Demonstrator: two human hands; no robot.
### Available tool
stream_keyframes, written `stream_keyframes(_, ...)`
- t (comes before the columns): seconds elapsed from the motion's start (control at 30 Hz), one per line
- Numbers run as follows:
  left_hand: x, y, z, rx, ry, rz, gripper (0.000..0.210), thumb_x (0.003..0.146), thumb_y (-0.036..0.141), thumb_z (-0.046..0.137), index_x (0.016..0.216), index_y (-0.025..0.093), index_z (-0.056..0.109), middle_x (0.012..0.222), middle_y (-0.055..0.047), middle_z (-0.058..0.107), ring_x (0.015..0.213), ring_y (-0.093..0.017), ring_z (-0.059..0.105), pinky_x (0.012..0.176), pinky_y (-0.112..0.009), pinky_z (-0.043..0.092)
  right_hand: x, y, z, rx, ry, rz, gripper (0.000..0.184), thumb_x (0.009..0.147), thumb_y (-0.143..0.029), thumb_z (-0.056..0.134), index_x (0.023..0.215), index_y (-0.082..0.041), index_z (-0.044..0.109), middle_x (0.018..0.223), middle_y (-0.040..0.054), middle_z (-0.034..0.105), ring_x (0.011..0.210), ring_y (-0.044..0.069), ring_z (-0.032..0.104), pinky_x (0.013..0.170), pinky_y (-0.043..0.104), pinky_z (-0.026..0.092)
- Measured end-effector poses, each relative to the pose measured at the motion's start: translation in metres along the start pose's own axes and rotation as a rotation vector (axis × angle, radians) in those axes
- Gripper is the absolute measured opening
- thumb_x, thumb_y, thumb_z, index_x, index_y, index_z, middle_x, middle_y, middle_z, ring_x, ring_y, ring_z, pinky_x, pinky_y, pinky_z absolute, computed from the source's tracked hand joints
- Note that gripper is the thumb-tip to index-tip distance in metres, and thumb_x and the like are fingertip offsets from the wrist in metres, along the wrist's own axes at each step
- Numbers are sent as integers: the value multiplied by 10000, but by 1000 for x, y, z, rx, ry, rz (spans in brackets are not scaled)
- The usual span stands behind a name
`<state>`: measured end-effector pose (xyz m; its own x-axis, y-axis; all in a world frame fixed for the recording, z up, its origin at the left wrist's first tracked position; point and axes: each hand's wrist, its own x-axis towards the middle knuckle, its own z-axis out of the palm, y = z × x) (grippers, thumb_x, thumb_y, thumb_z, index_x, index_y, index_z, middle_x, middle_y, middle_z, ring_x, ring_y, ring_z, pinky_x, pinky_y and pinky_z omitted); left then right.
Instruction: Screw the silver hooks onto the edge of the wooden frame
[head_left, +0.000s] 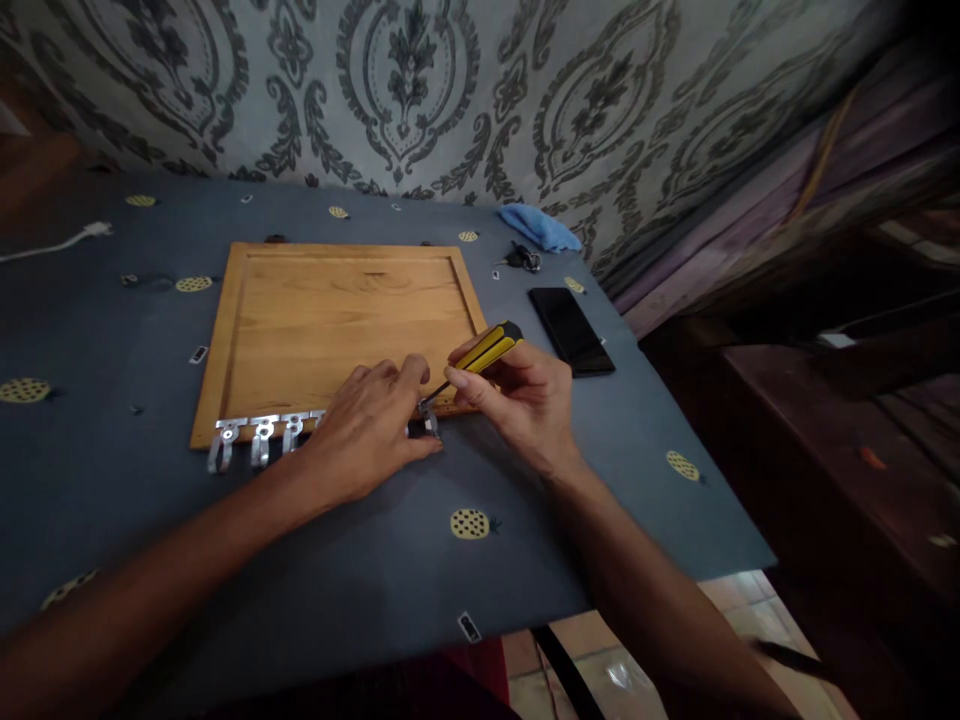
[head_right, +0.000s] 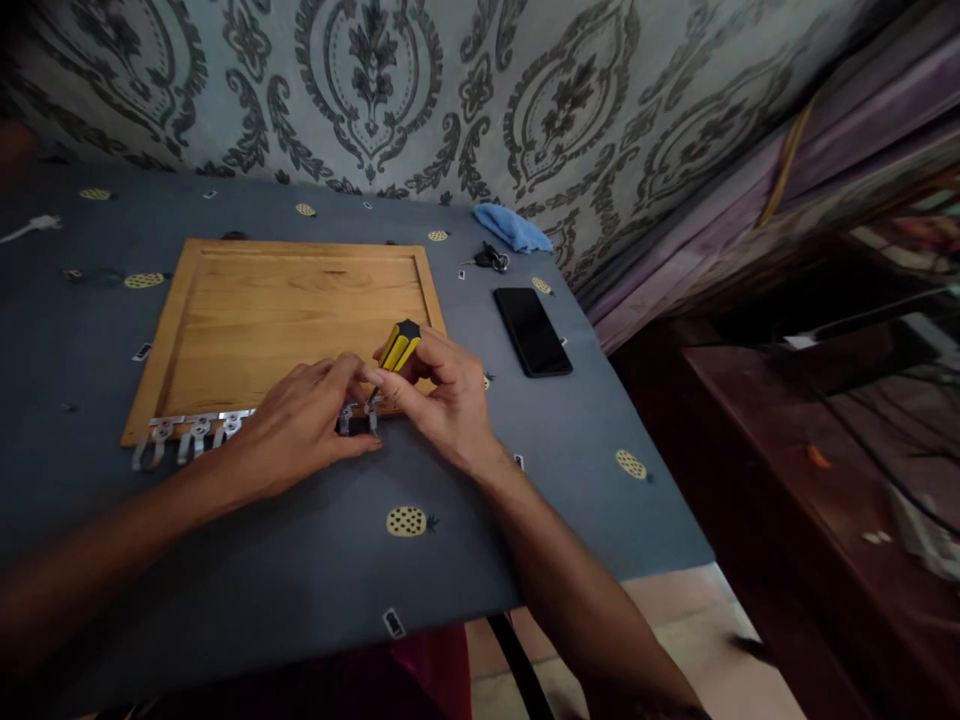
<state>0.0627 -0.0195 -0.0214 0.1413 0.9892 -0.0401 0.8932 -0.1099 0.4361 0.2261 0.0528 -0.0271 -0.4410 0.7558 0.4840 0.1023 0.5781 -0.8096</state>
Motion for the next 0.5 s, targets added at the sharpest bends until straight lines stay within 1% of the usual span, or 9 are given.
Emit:
stream_keyframes(0.07,0,-1,1,-13,7,3,495,799,375,785,1122,189,459,1104,-99,662,1047,-321,618,883,-442,471,0,-2,-1,25,28,-10,188,828,-377,787,818,-208,706,779,-7,651,604,109,594,543,245,505)
stream_keyframes(0.13,-1,-2,2,-20,29,5,501,794,379,792,1120,198,457,1088,-86,659,1016,-308,619,870,-433,470,0,-5,-2,78,93,-2,165,861,-375,751,864,-218,699,805,-13,661,575,97,600,526,239,508)
stream_keyframes(0.2,-2,-3,3,-23,46,9,508,787,379,799,1117,201,456,1075,-79,657,997,-300,618,863,-428,469,1,-6,-3,121,149,2,148,889,-371,717,883,-227,685,773,-28,649,540,86,590,520,234,513)
stream_keyframes(0.23,-2,-3,3,-24,49,9,512,783,378,802,1118,201,457,1069,-78,657,993,-299,618,864,-428,469,2,-6,-3,125,156,3,148,893,-371,712,879,-228,678,744,-36,636,531,84,586,522,233,516)
stream_keyframes(0.3,-2,-3,3,-28,45,5,516,778,378,807,1115,199,460,1068,-80,657,994,-302,619,866,-430,470,2,-4,-2,98,135,15,170,886,-384,718,867,-224,663,710,-41,613,532,87,581,527,236,516)
stream_keyframes(0.4,-1,-2,3,-25,42,-4,513,775,387,809,1104,196,465,1082,-91,658,1001,-315,622,864,-437,475,1,0,0,12,82,42,222,879,-420,720,848,-213,645,717,-26,599,562,101,578,526,246,507)
stream_keyframes(0.5,-1,-2,2,-20,41,-3,516,773,392,811,1100,195,464,1093,-97,658,1015,-324,623,865,-443,478,-1,3,2,-44,61,43,245,884,-434,711,832,-208,632,711,-15,583,588,113,565,535,255,499)
